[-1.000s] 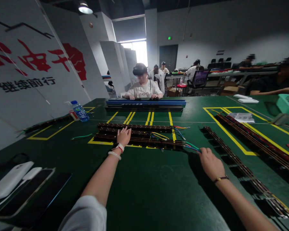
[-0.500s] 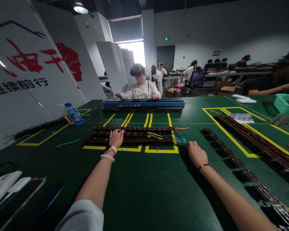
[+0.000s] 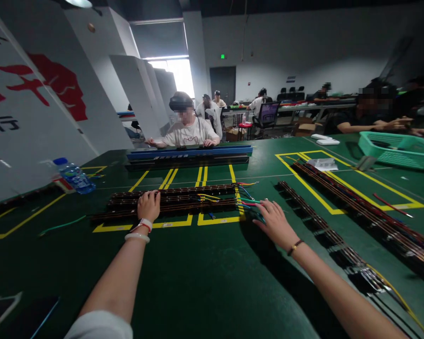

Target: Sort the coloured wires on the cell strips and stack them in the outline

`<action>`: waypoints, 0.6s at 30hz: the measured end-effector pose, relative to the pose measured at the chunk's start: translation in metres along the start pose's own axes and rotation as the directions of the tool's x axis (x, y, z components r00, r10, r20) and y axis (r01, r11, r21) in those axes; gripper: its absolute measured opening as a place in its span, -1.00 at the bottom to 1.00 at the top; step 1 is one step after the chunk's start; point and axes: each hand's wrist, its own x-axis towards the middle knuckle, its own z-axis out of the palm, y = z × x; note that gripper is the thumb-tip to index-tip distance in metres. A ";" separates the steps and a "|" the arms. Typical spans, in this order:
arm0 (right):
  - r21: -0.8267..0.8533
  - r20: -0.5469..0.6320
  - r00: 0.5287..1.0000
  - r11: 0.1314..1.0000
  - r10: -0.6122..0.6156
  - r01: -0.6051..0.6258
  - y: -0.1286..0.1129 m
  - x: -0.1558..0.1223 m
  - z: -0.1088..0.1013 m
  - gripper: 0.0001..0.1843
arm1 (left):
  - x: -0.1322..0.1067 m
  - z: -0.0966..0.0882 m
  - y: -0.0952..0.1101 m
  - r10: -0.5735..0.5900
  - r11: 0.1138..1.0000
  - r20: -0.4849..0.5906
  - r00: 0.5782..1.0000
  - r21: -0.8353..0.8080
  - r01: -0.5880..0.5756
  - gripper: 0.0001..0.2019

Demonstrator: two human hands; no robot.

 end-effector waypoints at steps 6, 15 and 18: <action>0.048 -0.040 0.981 0.981 0.188 -0.186 0.080 -0.073 -0.080 -0.46 | 0.013 0.009 -0.001 0.066 0.998 0.017 0.998 -0.001 -0.066 -0.54; -0.425 0.127 0.683 0.662 0.719 -0.617 0.223 -0.181 -0.107 -0.49 | 0.010 0.002 0.016 -0.092 0.995 -0.045 0.995 -0.046 0.090 -0.52; -0.524 0.153 0.689 0.649 0.709 -0.552 0.224 -0.175 -0.096 -0.55 | -0.008 -0.008 0.031 -0.111 0.988 -0.095 0.989 -0.121 0.100 -0.49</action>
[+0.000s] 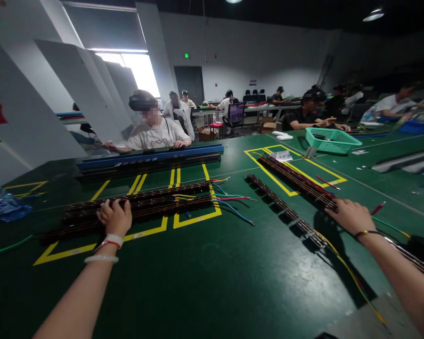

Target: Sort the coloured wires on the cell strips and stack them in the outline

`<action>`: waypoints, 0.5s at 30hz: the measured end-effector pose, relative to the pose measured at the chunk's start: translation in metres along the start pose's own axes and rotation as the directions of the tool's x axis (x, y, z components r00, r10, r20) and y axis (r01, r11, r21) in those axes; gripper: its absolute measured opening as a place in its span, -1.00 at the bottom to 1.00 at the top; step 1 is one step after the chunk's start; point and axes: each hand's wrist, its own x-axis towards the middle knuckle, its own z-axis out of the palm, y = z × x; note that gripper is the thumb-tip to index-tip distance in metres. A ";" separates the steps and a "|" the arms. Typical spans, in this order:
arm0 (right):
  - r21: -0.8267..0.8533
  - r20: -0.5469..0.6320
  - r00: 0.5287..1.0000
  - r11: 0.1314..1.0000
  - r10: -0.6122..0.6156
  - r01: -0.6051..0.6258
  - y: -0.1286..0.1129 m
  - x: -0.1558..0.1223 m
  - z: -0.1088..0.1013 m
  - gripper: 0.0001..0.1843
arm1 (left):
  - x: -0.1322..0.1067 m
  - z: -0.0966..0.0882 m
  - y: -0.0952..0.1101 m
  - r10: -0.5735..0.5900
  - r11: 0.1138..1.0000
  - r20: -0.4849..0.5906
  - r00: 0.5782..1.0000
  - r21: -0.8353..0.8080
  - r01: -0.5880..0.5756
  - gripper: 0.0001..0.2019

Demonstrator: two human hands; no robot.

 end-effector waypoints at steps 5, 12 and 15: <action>-0.017 -0.031 0.990 0.990 0.136 -0.137 -0.018 0.016 0.011 -0.43 | -0.053 -0.039 0.023 0.222 0.970 0.093 0.971 -0.120 -0.211 -0.46; 0.047 -0.133 0.956 0.965 0.262 -0.258 -0.014 0.017 0.028 -0.35 | -0.120 -0.109 0.030 0.282 0.940 0.227 0.932 -0.263 -0.220 -0.50; 0.006 -0.178 0.958 0.974 0.224 -0.226 -0.018 0.009 0.026 -0.39 | -0.138 -0.125 0.024 0.248 0.942 0.268 0.931 -0.292 -0.167 -0.50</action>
